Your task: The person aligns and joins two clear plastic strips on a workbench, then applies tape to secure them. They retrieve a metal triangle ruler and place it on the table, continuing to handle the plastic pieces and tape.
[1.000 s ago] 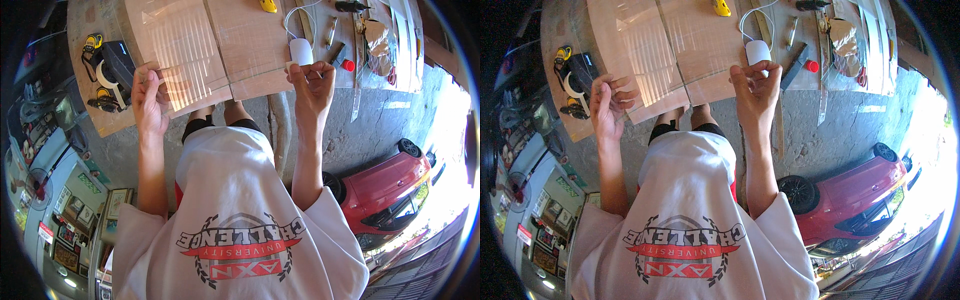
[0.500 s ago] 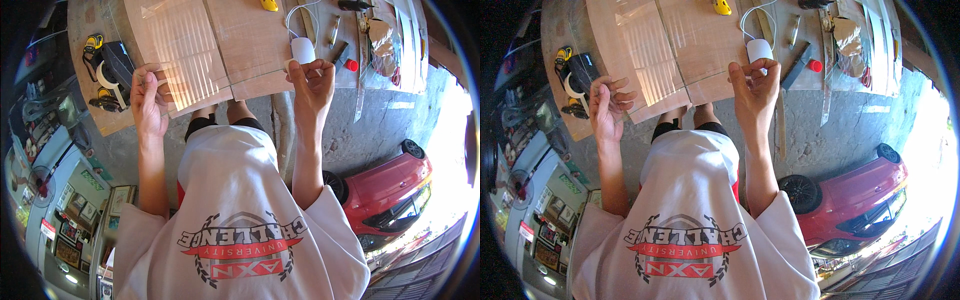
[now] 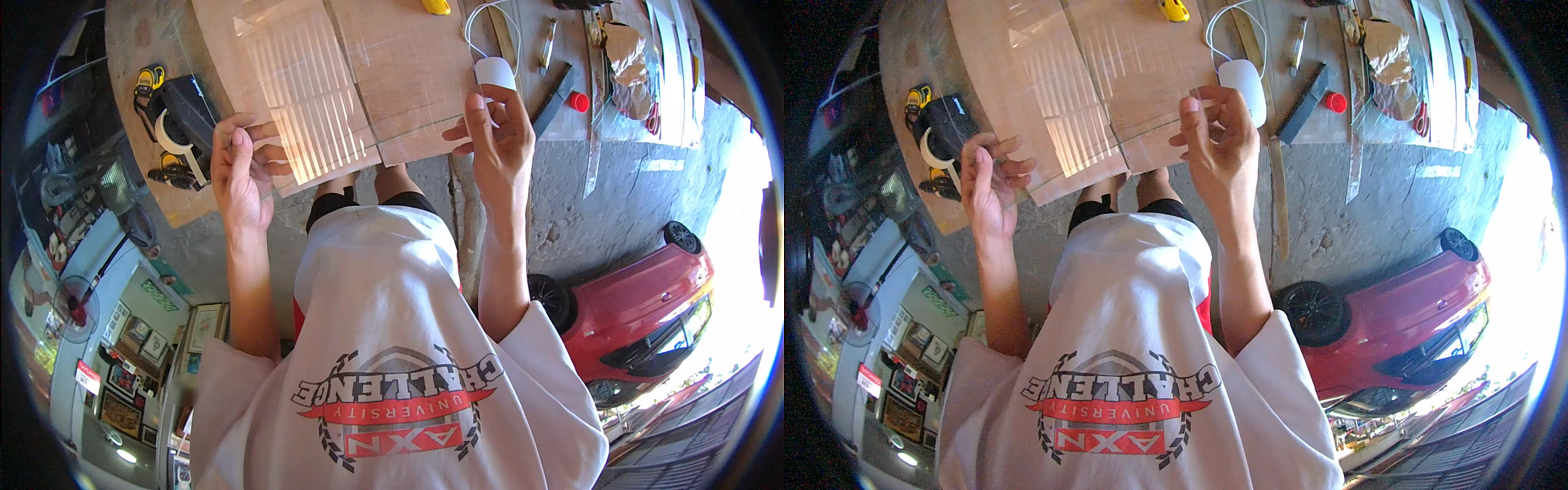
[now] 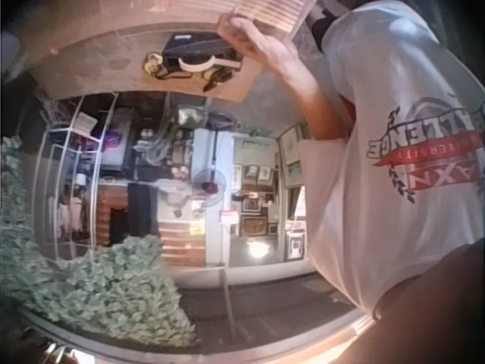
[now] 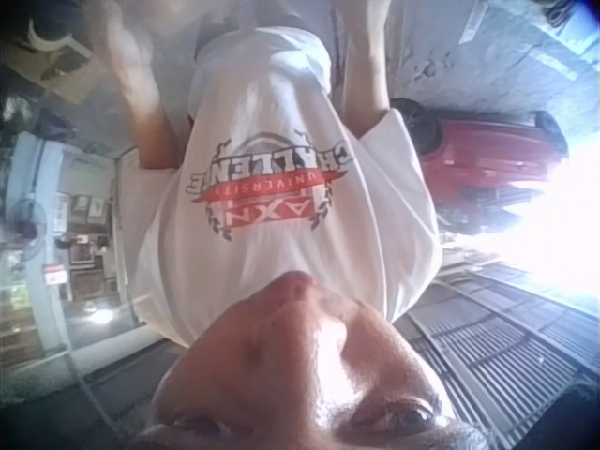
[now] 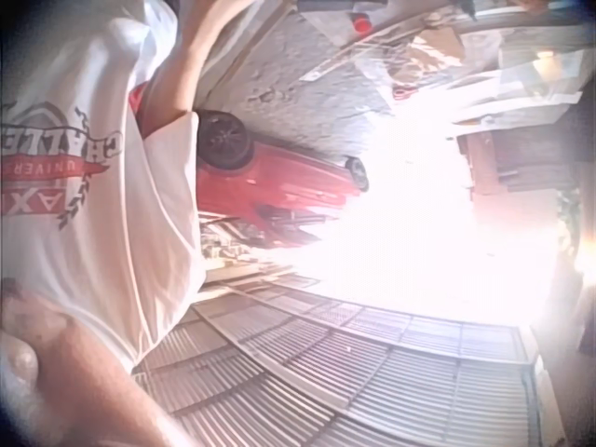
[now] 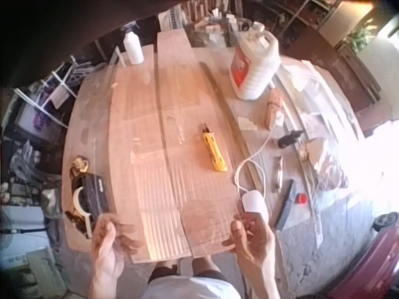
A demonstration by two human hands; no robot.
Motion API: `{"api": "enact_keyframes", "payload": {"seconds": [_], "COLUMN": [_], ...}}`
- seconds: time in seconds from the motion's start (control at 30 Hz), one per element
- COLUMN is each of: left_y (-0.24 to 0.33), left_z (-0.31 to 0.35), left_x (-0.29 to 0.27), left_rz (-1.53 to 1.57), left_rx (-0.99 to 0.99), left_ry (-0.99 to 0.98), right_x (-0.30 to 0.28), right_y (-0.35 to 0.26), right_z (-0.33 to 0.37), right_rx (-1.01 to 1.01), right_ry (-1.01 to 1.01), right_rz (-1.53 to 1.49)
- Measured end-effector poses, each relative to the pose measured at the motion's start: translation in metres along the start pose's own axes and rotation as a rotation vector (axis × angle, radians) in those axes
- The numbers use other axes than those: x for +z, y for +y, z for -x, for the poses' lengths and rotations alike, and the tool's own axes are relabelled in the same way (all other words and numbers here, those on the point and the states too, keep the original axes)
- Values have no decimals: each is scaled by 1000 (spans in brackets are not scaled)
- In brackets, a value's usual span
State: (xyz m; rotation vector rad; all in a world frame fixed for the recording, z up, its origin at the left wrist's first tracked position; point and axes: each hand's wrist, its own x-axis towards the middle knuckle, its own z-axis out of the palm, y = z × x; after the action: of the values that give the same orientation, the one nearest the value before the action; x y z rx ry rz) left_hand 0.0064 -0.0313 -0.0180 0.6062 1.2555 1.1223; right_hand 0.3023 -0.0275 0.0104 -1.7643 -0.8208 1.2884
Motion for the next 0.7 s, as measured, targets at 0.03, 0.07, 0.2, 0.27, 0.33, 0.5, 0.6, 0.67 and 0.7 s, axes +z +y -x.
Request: {"api": "enact_keyframes", "payload": {"seconds": [0.03, 0.07, 0.2, 0.27, 0.33, 0.5, 0.6, 0.67, 0.7], "left_y": [1, 2, 6, 7, 8, 8, 6, 6, 7], "left_z": [0, 0, 0, 0, 0, -1, -2, -1, -1], "left_x": [1, 2, 5, 7, 8, 6, 5, 4, 4], "left_rz": [-3, 8, 42, 38, 24, 46, 50, 44, 40], "left_rx": [0, 1, 6, -8, -23, -38, -39, -41, -43], "left_ry": [-10, -14, -34, -20, -6, 17, 29, 36, 37], "right_x": [0, -1, -3, -6, -7, -7, -12, -16, -17], "right_y": [1, 2, 10, 15, 20, 35, 42, 45, 45], "right_z": [0, -1, 1, 1, 0, -8, -9, -11, -12], "right_rx": [0, 5, -32, -48, -126, -243, -203, -211, -217], "right_ry": [-26, -47, -111, -122, -128, -163, -239, -270, -280], "right_rz": [-15, -29, -160, -193, -210, -380, -441, -457, -454]}}
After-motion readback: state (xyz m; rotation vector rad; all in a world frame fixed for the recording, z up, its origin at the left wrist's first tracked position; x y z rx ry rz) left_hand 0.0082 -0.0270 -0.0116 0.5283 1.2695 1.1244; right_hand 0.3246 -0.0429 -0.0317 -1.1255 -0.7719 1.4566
